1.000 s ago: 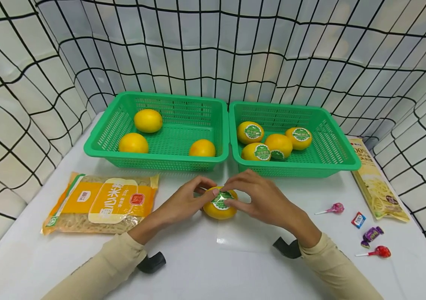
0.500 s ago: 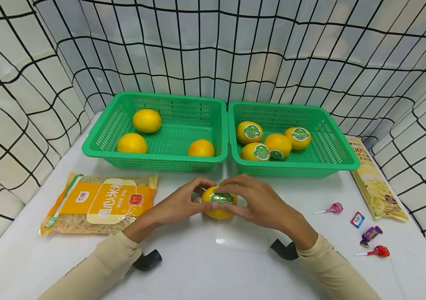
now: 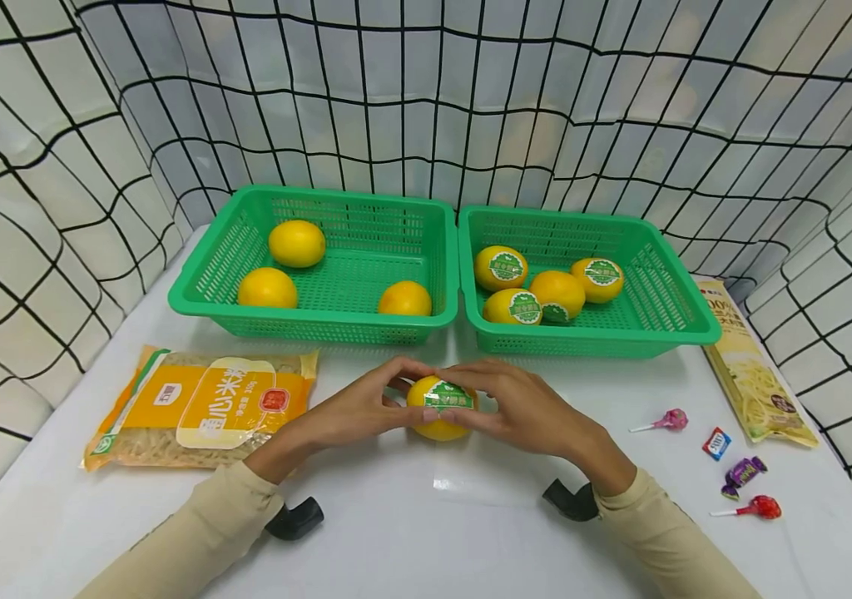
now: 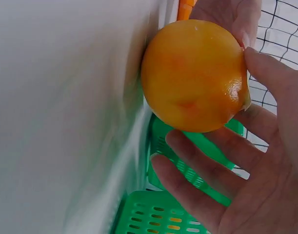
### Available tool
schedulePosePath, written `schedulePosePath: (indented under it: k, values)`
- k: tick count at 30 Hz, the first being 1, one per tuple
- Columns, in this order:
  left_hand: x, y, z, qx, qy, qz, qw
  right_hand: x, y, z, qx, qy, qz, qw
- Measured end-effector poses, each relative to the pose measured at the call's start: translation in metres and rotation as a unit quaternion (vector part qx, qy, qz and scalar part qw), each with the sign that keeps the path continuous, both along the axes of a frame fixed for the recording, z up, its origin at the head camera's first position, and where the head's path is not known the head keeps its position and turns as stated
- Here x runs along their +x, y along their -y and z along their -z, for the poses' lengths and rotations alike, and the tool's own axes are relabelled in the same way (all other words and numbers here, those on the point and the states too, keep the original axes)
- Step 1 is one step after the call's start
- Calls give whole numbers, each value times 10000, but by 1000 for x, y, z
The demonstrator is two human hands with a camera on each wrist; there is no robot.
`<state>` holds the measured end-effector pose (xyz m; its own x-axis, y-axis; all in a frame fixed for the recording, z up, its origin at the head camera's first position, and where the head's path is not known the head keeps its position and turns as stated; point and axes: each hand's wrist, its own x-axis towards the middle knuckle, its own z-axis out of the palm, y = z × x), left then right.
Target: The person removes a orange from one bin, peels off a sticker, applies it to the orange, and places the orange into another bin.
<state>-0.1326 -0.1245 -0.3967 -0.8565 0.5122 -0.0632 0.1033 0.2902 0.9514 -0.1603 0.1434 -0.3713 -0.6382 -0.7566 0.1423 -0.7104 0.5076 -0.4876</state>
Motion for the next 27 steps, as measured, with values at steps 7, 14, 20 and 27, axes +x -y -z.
schedulePosePath:
  k: [7, 14, 20, 27]
  values:
    - [0, 2, 0, -125, 20, -146, 9998, 9, 9, 1, 266, -295, 336, 9986]
    - [-2, -2, 5, 145, 311, -246, 9991, 22, 20, 4, 390, -563, 929, 9933]
    - [-2, -7, 6, 322, 582, -385, 9970, 28, 25, 11, 363, -871, 1122, 9892]
    - [0, -13, 2, 439, 649, -589, 9952, 27, 16, -2, 298, -721, 1201, 9897]
